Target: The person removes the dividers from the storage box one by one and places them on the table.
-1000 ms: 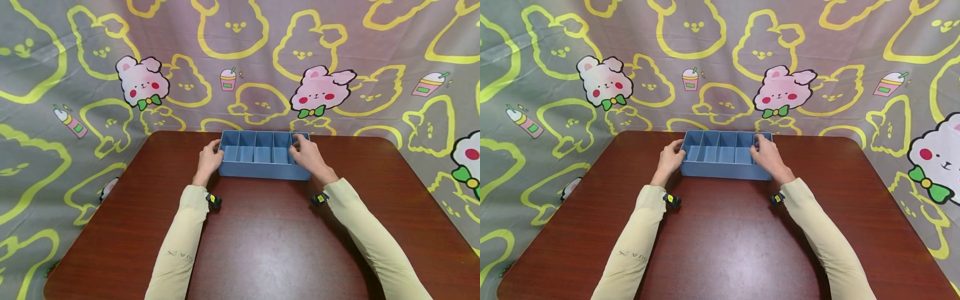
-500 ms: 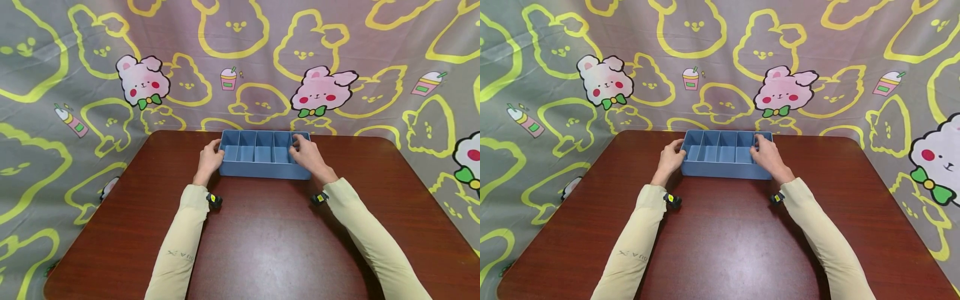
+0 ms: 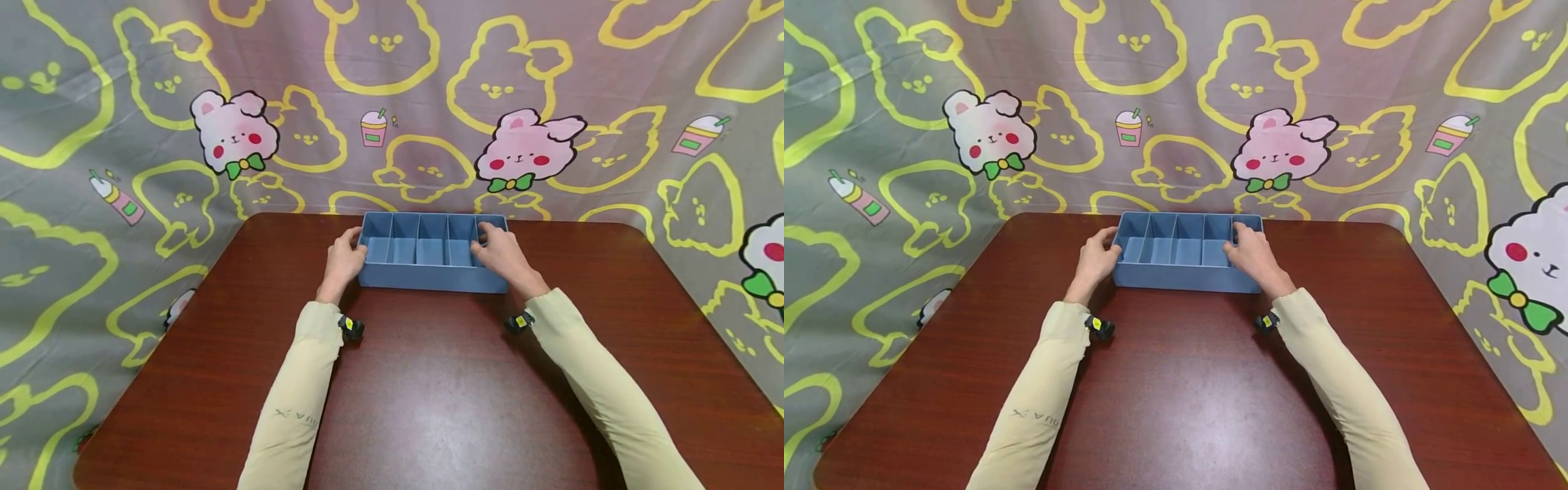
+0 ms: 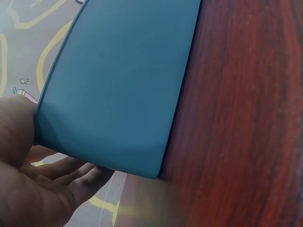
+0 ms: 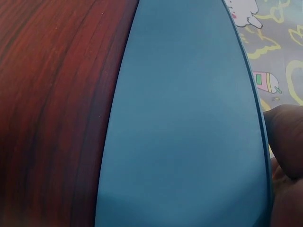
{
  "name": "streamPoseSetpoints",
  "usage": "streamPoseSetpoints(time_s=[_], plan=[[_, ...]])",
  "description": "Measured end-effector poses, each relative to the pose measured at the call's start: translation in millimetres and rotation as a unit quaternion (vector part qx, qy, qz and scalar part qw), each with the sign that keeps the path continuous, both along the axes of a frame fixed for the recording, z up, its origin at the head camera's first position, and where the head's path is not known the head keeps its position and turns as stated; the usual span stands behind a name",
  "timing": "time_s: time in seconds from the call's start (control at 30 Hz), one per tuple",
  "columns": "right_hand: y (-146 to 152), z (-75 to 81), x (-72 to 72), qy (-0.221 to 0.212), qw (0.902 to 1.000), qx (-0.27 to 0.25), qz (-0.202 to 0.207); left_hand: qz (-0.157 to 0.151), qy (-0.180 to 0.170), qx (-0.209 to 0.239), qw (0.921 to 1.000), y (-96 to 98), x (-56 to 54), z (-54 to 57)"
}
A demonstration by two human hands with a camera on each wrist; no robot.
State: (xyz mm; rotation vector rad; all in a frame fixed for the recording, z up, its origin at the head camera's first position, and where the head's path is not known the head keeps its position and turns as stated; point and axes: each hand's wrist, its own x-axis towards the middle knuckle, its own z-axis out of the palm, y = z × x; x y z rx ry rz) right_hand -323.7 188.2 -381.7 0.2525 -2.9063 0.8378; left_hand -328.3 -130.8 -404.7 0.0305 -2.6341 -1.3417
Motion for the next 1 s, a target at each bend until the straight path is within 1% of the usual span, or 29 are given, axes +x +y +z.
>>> streamPoseSetpoints(time_s=[0.33, 0.47, 0.73, 0.83, 1.0], plan=[[-1.6, 0.1, -4.4, -0.024, 0.9987, 0.043, 0.014, 0.003, 0.005, 0.005, 1.0000, 0.3, 0.7, -0.6], [-0.8, 0.2, -4.8, -0.030, 0.9983, 0.048, 0.017, 0.000, 0.006, 0.004, 1.0000, 0.0, -0.1, -1.2], [-0.1, 1.7, -5.4, -0.046, 0.9976, 0.049, 0.017, 0.006, 0.007, -0.002, 1.0000, 0.5, -1.4, -1.0], [-0.5, 1.4, -5.9, -0.048, 0.9974, 0.050, 0.014, 0.007, 0.007, -0.004, 0.9999, 0.5, -1.1, -0.9], [-0.3, -0.4, -6.6, -0.032, 0.9982, 0.050, 0.013, 0.011, 0.010, -0.006, 0.9999, 0.3, 0.9, -1.0]])
